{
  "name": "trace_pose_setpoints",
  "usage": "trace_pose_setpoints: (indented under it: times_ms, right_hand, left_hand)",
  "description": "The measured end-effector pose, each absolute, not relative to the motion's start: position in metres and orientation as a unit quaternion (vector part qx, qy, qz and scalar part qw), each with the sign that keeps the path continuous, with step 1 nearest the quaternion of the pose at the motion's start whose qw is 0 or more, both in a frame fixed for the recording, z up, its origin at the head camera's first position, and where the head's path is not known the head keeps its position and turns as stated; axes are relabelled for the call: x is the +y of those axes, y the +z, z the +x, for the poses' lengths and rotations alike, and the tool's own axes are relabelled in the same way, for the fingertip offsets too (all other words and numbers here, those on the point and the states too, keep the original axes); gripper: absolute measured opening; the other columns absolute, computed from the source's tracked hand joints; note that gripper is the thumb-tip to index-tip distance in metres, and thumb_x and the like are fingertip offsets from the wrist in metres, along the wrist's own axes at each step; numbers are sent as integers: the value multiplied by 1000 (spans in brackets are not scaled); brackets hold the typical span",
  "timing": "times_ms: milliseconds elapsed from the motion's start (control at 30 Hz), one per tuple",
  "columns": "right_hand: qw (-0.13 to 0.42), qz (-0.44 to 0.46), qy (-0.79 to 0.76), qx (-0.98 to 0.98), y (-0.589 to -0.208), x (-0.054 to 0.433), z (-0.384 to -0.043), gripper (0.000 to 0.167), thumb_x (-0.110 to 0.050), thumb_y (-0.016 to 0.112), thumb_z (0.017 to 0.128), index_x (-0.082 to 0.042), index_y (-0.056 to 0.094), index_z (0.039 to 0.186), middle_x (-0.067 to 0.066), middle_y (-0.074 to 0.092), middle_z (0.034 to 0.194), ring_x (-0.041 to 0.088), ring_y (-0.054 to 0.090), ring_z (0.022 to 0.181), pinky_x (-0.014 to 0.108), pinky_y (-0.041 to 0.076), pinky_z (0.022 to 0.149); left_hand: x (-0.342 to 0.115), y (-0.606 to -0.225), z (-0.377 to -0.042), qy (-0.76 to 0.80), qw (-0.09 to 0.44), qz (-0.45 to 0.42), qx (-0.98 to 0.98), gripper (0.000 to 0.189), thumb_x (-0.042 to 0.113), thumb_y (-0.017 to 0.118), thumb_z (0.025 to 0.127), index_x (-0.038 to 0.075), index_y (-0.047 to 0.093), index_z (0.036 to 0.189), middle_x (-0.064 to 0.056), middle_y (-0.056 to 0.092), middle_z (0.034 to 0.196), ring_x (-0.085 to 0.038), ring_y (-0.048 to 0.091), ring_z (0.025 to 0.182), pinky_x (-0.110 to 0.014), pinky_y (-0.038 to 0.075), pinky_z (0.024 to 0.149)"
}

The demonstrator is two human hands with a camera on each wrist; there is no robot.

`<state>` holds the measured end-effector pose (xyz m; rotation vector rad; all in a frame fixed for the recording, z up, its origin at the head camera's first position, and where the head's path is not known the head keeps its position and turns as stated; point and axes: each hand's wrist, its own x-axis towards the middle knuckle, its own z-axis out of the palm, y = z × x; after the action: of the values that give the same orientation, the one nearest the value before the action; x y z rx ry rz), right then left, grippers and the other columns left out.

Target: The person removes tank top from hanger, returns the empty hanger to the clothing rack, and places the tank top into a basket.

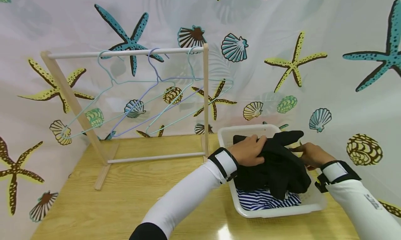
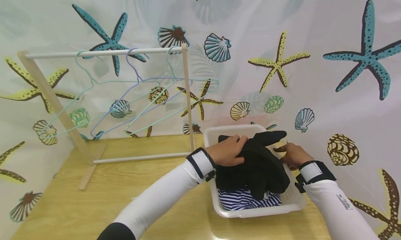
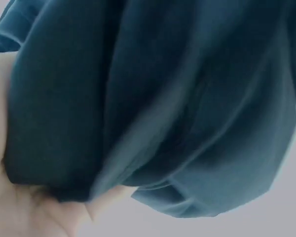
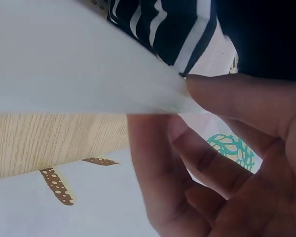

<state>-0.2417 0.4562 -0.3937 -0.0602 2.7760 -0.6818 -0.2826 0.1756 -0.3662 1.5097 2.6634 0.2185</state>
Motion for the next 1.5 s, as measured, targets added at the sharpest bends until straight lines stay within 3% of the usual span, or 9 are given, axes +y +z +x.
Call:
trace_pose_setpoints:
  times_ms: [33, 167, 300, 500, 733, 1000, 1267, 1500]
  right_hand:
    - [151, -5, -239, 959, -383, 444, -236, 49, 3, 56, 86, 8, 48, 133, 20, 55, 85, 15, 49, 54, 33, 51, 52]
    - [161, 1, -241, 957, -373, 436, -230, 51, 0, 59, 88, 8, 44, 136, 14, 49, 78, 17, 51, 59, 34, 53, 56]
    - [161, -9, -251, 955, -381, 446, -237, 53, -4, 63, 87, 6, 45, 136, 20, 52, 85, 21, 53, 64, 36, 54, 57]
    - [159, 5, -245, 956, -384, 443, -235, 52, -2, 62, 87, 6, 45, 136, 13, 50, 80, 22, 53, 62, 37, 53, 56]
    - [163, 19, -245, 955, -382, 441, -233, 52, -1, 61, 88, 6, 44, 137, 16, 53, 86, 22, 53, 65, 36, 53, 57]
    - [176, 29, -244, 953, -381, 442, -236, 53, -2, 62, 88, 5, 43, 137, 20, 57, 91, 22, 56, 68, 36, 55, 59]
    - [172, 14, -243, 954, -380, 441, -238, 54, -2, 63, 88, 6, 43, 137, 20, 55, 91, 23, 55, 66, 36, 54, 58]
    - [184, 29, -253, 949, -384, 441, -237, 54, -1, 62, 88, 6, 41, 138, 23, 55, 94, 23, 55, 70, 36, 55, 60]
  left_hand:
    - [172, -369, -283, 67, 44, 484, 871, 49, 36, 54, 96, 10, 32, 132, -8, 50, 114, -17, 51, 96, -26, 42, 82]
    - [162, -376, -282, 46, 67, 452, 888, 57, 41, 56, 95, 13, 32, 138, -10, 51, 123, -19, 55, 105, -28, 44, 88]
    - [164, -384, -275, 3, 65, 436, 898, 60, 47, 57, 92, 17, 34, 139, -8, 53, 122, -18, 56, 102, -30, 47, 86]
    - [177, -394, -257, -54, 46, 434, 898, 65, 54, 59, 89, 22, 37, 141, -4, 53, 122, -15, 53, 100, -28, 47, 85]
    - [186, -391, -240, -104, 32, 427, 898, 56, 58, 62, 86, 25, 44, 128, 1, 53, 114, -13, 53, 97, -27, 49, 77]
    - [187, -388, -236, -122, 40, 432, 893, 58, 61, 60, 85, 27, 44, 129, 2, 52, 115, -12, 54, 99, -26, 49, 79]
    - [177, -376, -236, -128, 51, 398, 907, 78, 74, 57, 78, 34, 35, 141, 2, 48, 128, -15, 53, 107, -29, 49, 81]
    - [169, -367, -234, -128, 69, 383, 912, 95, 88, 40, 73, 42, 16, 152, 4, 34, 149, -18, 44, 127, -35, 48, 88]
